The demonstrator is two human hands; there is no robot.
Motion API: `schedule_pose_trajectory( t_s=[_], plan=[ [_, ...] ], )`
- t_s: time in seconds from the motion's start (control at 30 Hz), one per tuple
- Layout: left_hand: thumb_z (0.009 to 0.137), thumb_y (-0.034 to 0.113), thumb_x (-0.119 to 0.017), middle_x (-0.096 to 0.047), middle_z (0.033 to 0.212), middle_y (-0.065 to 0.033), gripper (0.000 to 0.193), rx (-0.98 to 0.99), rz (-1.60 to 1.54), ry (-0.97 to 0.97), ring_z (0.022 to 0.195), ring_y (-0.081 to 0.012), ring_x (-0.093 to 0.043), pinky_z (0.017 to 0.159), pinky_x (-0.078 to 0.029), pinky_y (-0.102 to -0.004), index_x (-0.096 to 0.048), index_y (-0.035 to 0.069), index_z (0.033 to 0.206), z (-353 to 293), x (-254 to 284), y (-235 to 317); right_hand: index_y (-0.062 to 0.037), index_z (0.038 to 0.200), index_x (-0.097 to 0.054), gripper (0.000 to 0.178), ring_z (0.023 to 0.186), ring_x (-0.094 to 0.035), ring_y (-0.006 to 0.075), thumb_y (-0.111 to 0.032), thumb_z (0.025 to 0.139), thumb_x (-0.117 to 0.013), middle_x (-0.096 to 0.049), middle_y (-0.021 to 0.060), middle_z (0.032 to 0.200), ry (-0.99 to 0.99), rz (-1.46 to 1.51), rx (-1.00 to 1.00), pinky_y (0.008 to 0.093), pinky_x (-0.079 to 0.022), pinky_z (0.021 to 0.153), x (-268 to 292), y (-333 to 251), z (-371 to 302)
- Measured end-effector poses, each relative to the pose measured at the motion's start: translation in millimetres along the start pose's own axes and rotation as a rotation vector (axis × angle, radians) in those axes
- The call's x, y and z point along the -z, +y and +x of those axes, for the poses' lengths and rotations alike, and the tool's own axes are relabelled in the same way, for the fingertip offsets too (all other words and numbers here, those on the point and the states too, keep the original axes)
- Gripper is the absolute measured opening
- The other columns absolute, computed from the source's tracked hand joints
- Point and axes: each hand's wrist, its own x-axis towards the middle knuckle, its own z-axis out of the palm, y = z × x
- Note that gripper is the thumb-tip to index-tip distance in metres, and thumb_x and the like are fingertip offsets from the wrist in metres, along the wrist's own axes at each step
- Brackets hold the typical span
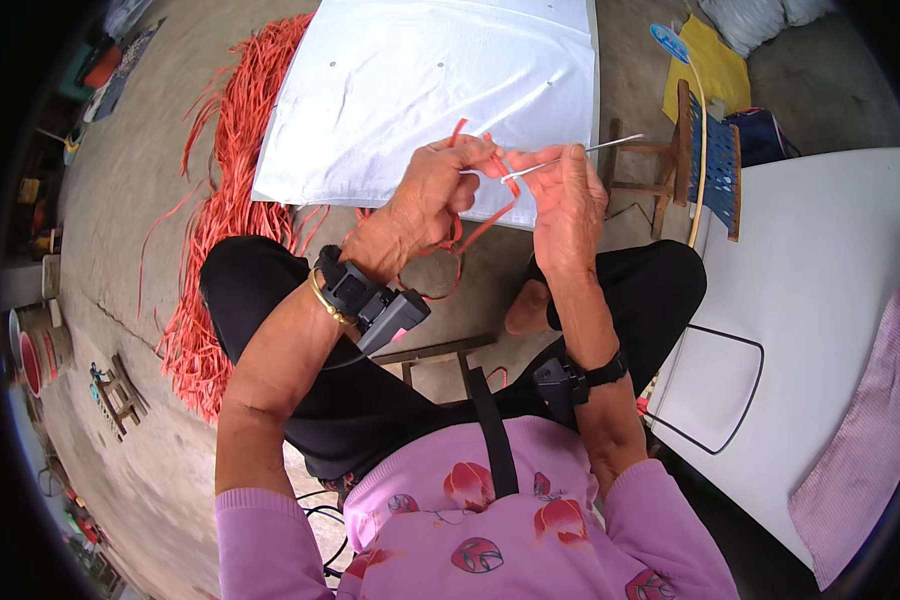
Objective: Manually tying, threading, and preparing large plastic woven sacks using red plastic strings.
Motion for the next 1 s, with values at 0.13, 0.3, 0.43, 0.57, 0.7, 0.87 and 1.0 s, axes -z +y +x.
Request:
schedule_pose_trajectory(
  t_s=[0.13, 0.3, 0.43, 0.57, 0.7, 0.87, 1.0],
  plan=[
    [0.085, 0.018, -0.058, -0.057, 0.071, -0.0001, 0.017, -0.13, 0.202, 0.229, 0.041, -0.0025, -0.026, 0.036, -0.019, -0.0191, -0.059, 0.002, 0.091, 15.8, 18.8, 14.3, -0.0011, 0.084, -0.061, 0.037, 0.056, -0.05, 0.0151, -0.034, 0.093, -0.046, -0.058, 0.0059, 0.064, -0.123, 0.022, -0.202, 0.0312, -0.046, 0.065, 23.8, -29.6, 3.9],
    [0.081, 0.014, -0.063, -0.058, 0.068, -0.0027, 0.013, -0.104, 0.398, 0.21, 0.045, -0.0032, -0.037, 0.04, -0.028, -0.0191, -0.061, 0.002, 0.085, 40.0, 31.4, -9.9, -0.002, 0.068, -0.062, 0.039, 0.054, -0.052, 0.029, -0.036, 0.084, -0.053, -0.054, 0.0132, 0.058, -0.228, -1.461, -0.069, 0.0418, -0.043, 0.054, 76.4, 20.3, 16.7],
    [0.075, 0.016, -0.067, -0.062, 0.068, -0.0057, 0.015, -0.285, 0.825, 0.143, 0.058, -0.0148, -0.053, 0.055, -0.043, -0.0293, -0.061, 0.003, 0.079, 52.9, 43.7, -47.4, -0.0022, 0.071, -0.064, 0.036, 0.066, -0.056, 0.0412, -0.034, 0.082, -0.053, -0.059, 0.0207, 0.069, -0.246, -1.79, 0.023, 0.0475, -0.044, 0.059, 98.2, 47.3, 18.2],
    [0.074, 0.013, -0.068, -0.06, 0.079, -0.0077, 0.021, -0.422, 1.315, 0.072, 0.068, -0.0223, -0.059, 0.062, -0.047, -0.0336, -0.059, 0.003, 0.09, 43.3, 32.7, -68.5, -0.0016, 0.069, -0.063, 0.037, 0.067, -0.057, 0.0402, -0.035, 0.082, -0.051, -0.06, 0.02, 0.07, -0.209, -1.787, -0.003, 0.048, -0.045, 0.063, 105.2, 46.7, 26.4],
    [0.076, 0.018, -0.064, -0.055, 0.088, -0.0075, 0.021, -0.683, 1.67, -0.079, 0.069, -0.0318, -0.059, 0.057, -0.048, -0.0395, -0.054, 0.007, 0.089, 49.0, 29.7, -91.3, -0.0019, 0.072, -0.064, 0.039, 0.071, -0.058, 0.0411, -0.036, 0.083, -0.05, -0.061, 0.0211, 0.074, -0.205, -1.758, -0.076, 0.0483, -0.045, 0.065, 107.0, 53.8, 27.1],
    [0.079, 0.022, -0.06, -0.052, 0.086, -0.0066, 0.02, -0.725, 1.821, -0.246, 0.066, -0.031, -0.059, 0.052, -0.047, -0.0408, -0.049, 0.008, 0.089, 65.2, 34.2, -98.3, -0.0024, 0.076, -0.065, 0.039, 0.074, -0.058, 0.0411, -0.037, 0.083, -0.05, -0.061, 0.022, 0.077, -0.22, -1.721, -0.094, 0.0479, -0.045, 0.066, 111.4, 52.0, 26.9],
    [0.079, 0.023, -0.061, -0.052, 0.087, -0.007, 0.024, -0.724, 1.733, -0.205, 0.068, -0.0306, -0.059, 0.053, -0.048, -0.0407, -0.049, 0.008, 0.092, 61.3, 34.4, -92.0, -0.0028, 0.081, -0.067, 0.037, 0.078, -0.061, 0.0393, -0.036, 0.085, -0.05, -0.063, 0.0219, 0.08, -0.256, -1.736, -0.18, 0.048, -0.047, 0.069, 110.0, 51.0, 27.9]
  ],
)
